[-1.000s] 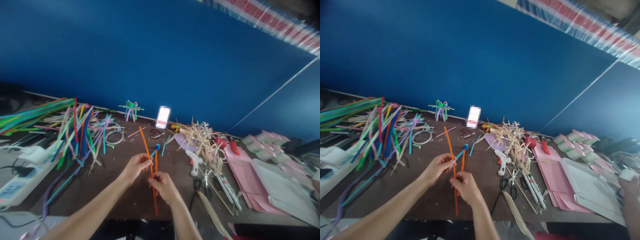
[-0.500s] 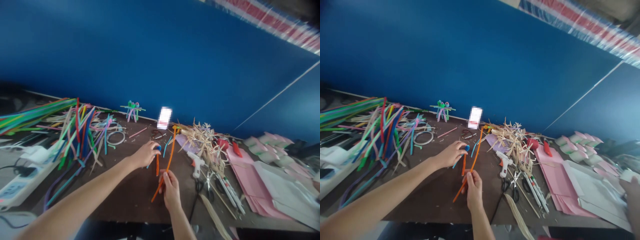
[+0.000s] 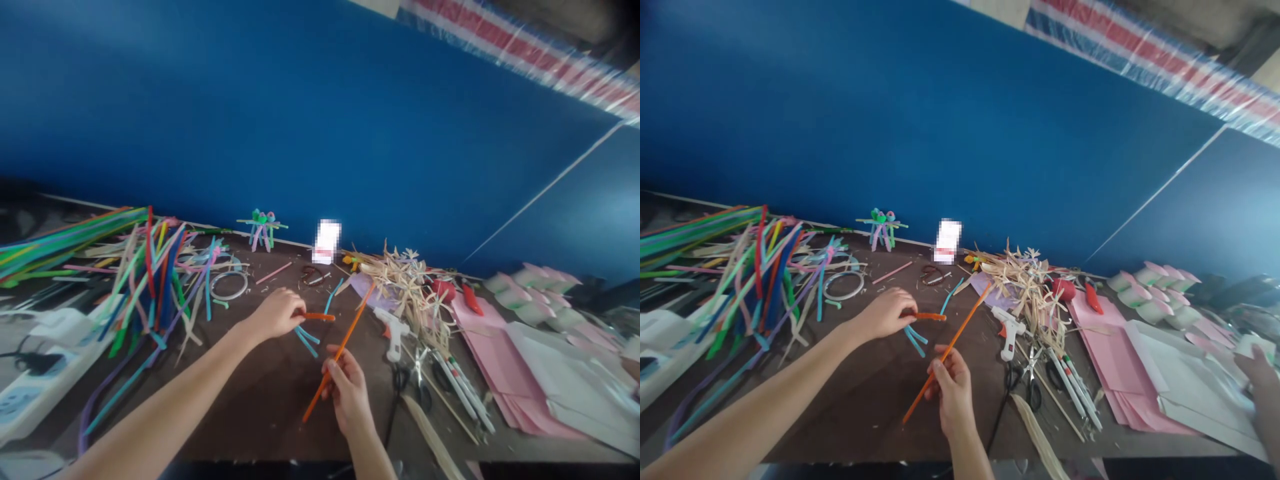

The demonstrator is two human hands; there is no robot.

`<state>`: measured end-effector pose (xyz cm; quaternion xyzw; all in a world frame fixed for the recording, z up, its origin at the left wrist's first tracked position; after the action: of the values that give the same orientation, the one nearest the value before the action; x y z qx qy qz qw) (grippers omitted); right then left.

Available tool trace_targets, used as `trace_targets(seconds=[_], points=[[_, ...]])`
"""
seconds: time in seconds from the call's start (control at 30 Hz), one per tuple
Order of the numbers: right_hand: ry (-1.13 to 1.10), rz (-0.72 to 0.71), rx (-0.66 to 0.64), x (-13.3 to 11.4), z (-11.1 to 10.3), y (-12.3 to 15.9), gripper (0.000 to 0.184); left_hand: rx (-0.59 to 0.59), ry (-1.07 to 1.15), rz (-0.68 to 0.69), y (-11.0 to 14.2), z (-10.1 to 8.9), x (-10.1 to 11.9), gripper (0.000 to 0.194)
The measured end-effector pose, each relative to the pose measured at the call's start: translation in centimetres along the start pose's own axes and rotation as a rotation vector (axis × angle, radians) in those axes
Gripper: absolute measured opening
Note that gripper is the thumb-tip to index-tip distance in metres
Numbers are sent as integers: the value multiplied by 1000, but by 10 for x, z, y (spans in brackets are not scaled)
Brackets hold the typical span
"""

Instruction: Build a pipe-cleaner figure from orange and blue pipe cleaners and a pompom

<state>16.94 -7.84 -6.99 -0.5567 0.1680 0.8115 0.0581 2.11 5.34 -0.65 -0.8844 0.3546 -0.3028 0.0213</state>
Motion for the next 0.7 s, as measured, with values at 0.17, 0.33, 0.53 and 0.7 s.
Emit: trace_targets(seconds=[0.17, 0.33, 0.53, 0.7], points=[[49, -131, 52, -15, -7, -4, 34, 12, 648, -453, 18, 11, -3, 24], [132, -253, 150, -28, -7, -18, 35, 67, 812, -468, 22, 16, 7, 24], [115, -444, 147, -59, -3, -21, 24, 74, 405, -310, 27, 6, 16, 22], [263, -537, -1, -87, 10, -21, 21, -18, 156, -188, 28, 6, 25, 19]])
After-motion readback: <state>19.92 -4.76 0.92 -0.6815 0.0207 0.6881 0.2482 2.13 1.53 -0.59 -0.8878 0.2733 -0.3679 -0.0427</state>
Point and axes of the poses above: each hand's wrist, its own y-axis away from the middle knuckle, its own z-axis out of the palm, x = y × z, the point moved 2 cm from there along -y, towards the middle knuckle, and after that the axes turned 4 degrees about x, right-handed, at the moved point
